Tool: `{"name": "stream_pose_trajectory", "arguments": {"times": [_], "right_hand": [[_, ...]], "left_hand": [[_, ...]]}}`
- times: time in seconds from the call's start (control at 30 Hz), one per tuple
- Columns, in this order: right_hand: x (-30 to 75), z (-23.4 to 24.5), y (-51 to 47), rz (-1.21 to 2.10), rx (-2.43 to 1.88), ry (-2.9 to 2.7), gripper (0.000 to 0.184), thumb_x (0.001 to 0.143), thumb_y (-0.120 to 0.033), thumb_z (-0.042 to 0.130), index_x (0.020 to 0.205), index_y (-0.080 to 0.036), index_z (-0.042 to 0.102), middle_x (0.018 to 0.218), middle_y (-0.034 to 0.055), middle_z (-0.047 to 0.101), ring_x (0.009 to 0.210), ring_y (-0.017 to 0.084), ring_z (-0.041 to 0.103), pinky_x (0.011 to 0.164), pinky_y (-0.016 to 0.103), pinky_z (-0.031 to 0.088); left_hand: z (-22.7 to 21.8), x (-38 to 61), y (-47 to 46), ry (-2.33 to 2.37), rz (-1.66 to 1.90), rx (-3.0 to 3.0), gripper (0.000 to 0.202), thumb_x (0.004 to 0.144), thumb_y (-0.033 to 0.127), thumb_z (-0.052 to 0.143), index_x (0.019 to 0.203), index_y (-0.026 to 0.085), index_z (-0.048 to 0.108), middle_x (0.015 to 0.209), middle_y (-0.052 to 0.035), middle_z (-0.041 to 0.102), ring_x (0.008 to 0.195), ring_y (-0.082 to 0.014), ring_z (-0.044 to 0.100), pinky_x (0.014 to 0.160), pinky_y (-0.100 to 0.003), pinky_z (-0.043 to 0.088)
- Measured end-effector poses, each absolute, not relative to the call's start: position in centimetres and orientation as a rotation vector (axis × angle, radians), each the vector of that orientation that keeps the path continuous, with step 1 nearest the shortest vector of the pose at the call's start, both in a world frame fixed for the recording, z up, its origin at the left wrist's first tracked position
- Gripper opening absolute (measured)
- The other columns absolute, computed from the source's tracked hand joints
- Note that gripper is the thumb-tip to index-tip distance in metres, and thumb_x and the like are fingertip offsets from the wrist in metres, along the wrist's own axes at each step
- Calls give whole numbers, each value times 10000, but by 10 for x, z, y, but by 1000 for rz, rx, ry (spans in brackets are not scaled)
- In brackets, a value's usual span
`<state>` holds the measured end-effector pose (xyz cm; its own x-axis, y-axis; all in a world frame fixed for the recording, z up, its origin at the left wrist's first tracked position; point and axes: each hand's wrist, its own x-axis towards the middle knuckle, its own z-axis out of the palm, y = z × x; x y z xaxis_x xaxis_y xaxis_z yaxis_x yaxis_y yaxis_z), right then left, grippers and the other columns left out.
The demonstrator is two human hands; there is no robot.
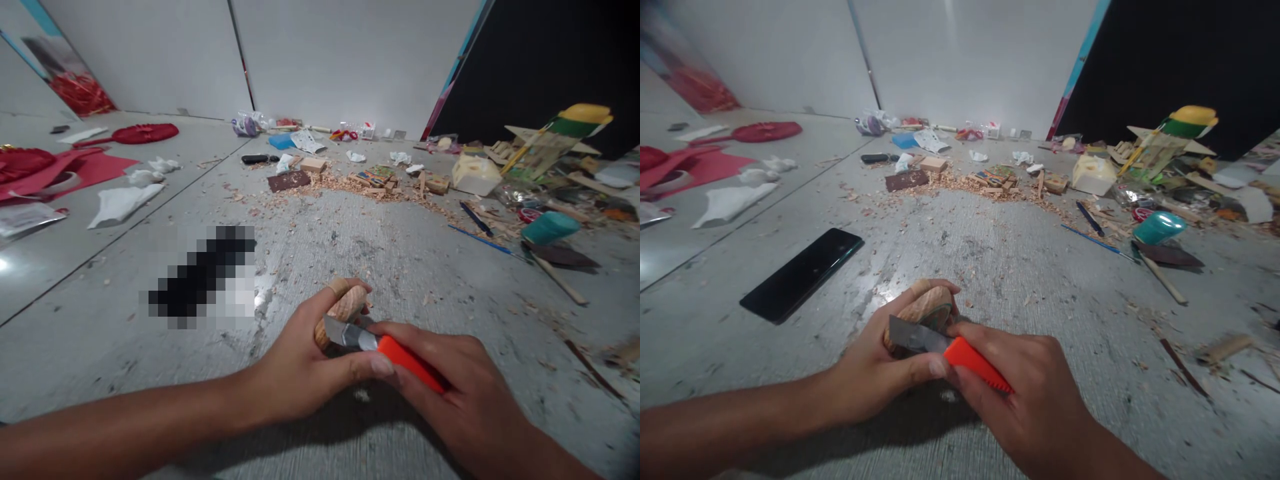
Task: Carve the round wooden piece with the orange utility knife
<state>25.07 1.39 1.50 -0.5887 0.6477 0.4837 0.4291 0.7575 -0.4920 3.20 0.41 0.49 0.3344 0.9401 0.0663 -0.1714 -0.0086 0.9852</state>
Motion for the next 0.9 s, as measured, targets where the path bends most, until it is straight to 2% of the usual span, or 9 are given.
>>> {"name": "stream_pose_trajectory", "arguments": {"times": [0.13, 0.27, 0.37, 0.43, 0.53, 0.63, 0.77, 0.9], "right_hand": [[253, 13, 11, 280, -794, -2278, 217, 1194, -391, 510, 1311, -270, 647, 1032, -13, 867, 772, 133, 835, 642, 218, 607], [256, 17, 6, 121, -816, -2308, 247, 1192, -380, 530, 1348, -238, 659, 835, -53, 804, 607, 115, 756, 535, 259, 531], [259, 20, 6, 6, -851, -2326, 273, 1191, -375, 533, 1389, -234, 657, 786, -63, 774, 579, 125, 732, 512, 292, 497], [261, 20, 7, 8, -857, -2316, 282, 1189, -378, 535, 1403, -237, 654, 851, -44, 813, 618, 137, 761, 534, 297, 521], [261, 16, 9, 200, -796, -2284, 282, 1178, -404, 550, 1378, -240, 663, 1020, -7, 869, 738, 147, 825, 597, 265, 592], [257, 13, 9, 374, -778, -2274, 276, 1167, -400, 554, 1332, -228, 692, 1126, 23, 878, 872, 173, 859, 691, 252, 653], [253, 13, 9, 478, -814, -2242, 228, 1141, -333, 584, 1268, -226, 739, 1181, 40, 871, 946, 185, 864, 744, 234, 676], [256, 11, 9, 331, -828, -2258, 255, 1114, -274, 640, 1359, -233, 697, 1179, 49, 871, 864, 192, 861, 714, 263, 671]], "left_hand": [[12, 34, 4, 930, 1056, 1305, 490, 857, 394, 929, 1184, 175, 639, 953, 6, 599, 817, -159, 546, 712, -268, 475], [11, 33, 1, 1027, 1099, 1415, 571, 815, 394, 972, 1259, 179, 686, 1037, -22, 669, 910, -196, 615, 844, -316, 518], [7, 33, -2, 1016, 1170, 1378, 547, 875, 419, 937, 1314, 212, 685, 1094, -37, 720, 1005, -221, 660, 926, -338, 522], [5, 33, -3, 968, 1188, 1322, 533, 895, 453, 923, 1309, 220, 681, 1079, -32, 718, 977, -207, 662, 885, -315, 526], [3, 30, -3, 869, 1171, 1287, 727, 796, 545, 989, 1354, 218, 657, 1042, -21, 688, 885, -182, 634, 775, -277, 513], [2, 27, 0, 859, 1149, 1338, 860, 734, 584, 1019, 1408, 216, 632, 1104, -42, 688, 925, -206, 644, 791, -295, 514], [3, 25, 2, 926, 1114, 1430, 766, 845, 563, 940, 1440, 233, 589, 1106, -44, 689, 937, -225, 647, 821, -330, 510], [3, 26, 2, 1112, 1076, 1463, 708, 848, 531, 927, 1404, 229, 609, 1158, -61, 694, 1004, -260, 654, 896, -377, 509]]}}
